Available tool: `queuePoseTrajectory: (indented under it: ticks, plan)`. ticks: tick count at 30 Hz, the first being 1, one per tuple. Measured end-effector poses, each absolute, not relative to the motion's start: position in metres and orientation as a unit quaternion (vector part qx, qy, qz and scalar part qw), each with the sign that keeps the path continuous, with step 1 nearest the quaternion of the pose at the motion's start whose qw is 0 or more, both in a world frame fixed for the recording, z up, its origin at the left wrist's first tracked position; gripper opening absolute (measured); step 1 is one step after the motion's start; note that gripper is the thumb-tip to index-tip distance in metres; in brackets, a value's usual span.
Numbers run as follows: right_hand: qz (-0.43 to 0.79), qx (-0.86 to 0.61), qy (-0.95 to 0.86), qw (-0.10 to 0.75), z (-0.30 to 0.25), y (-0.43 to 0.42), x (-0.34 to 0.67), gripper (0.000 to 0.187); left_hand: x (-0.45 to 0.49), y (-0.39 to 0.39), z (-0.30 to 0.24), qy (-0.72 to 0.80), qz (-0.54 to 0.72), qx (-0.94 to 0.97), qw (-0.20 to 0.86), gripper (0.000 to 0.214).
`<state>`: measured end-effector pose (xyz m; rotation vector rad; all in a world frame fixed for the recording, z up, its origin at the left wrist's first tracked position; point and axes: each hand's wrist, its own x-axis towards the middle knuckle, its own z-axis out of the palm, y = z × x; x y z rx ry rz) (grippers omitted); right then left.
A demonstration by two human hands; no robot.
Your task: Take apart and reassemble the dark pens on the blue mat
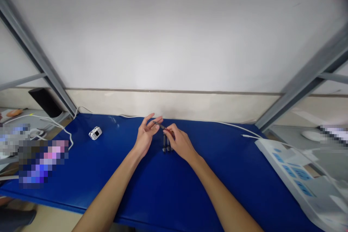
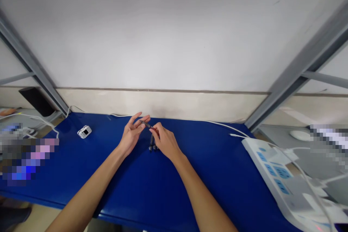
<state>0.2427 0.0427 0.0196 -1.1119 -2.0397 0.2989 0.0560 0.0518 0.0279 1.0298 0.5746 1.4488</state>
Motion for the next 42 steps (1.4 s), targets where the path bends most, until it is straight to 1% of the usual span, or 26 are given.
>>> queuePoseTrajectory:
  ticks: [3,4,8,11,13,15,16,17,20,22,25,31,35,39,42]
  plan:
    - [0.104,-0.440,-0.809,0.376,0.018,0.044,0.243,0.019,0.055,0.053,0.027,0.287,0.616,0.448,0.581,0.045]
    - [0.101,-0.442,-0.809,0.373,0.018,0.044,0.243,0.019,0.055,0.053,0.027,0.287,0.615,0.450,0.580,0.044]
    - [0.099,-0.443,-0.804,0.385,0.017,0.044,0.243,0.019,0.055,0.054,0.025,0.255,0.630,0.442,0.585,0.053]
    - [0.096,-0.435,-0.807,0.388,0.017,0.044,0.243,0.018,0.056,0.054,0.025,0.282,0.619,0.437,0.588,0.041]
    - [0.093,-0.434,-0.810,0.383,0.018,0.043,0.242,0.018,0.056,0.054,0.026,0.266,0.623,0.432,0.595,0.044]
    - [0.097,-0.435,-0.810,0.381,0.017,0.043,0.241,0.019,0.056,0.055,0.026,0.236,0.636,0.422,0.601,0.056]
    - [0.100,-0.435,-0.808,0.384,0.017,0.043,0.241,0.019,0.056,0.055,0.026,0.237,0.642,0.417,0.598,0.058]
    - [0.102,-0.436,-0.806,0.388,0.017,0.043,0.241,0.018,0.056,0.055,0.025,0.251,0.643,0.414,0.593,0.055]
    - [0.107,-0.436,-0.800,0.399,0.018,0.042,0.241,0.017,0.056,0.056,0.022,0.320,0.632,0.423,0.565,0.031]
    - [0.123,-0.434,-0.798,0.401,0.019,0.042,0.241,0.019,0.055,0.056,0.021,0.333,0.623,0.438,0.557,0.026]
    - [0.200,-0.421,-0.786,0.405,0.022,0.044,0.241,0.027,0.053,0.056,0.024,0.313,0.618,0.453,0.561,0.026]
    - [0.453,-0.378,-0.680,0.435,0.025,0.048,0.237,0.041,0.051,0.056,0.030,0.290,0.607,0.458,0.581,0.030]
    - [0.599,-0.335,-0.582,0.436,0.030,0.046,0.236,0.041,0.050,0.055,0.032,0.290,0.603,0.465,0.580,0.030]
    - [0.656,-0.298,-0.496,0.484,0.038,0.046,0.241,0.035,0.049,0.055,0.034,0.331,0.614,0.468,0.542,0.030]
    - [0.638,-0.294,-0.433,0.565,0.041,0.053,0.251,0.030,0.044,0.057,0.035,0.364,0.614,0.499,0.492,0.031]
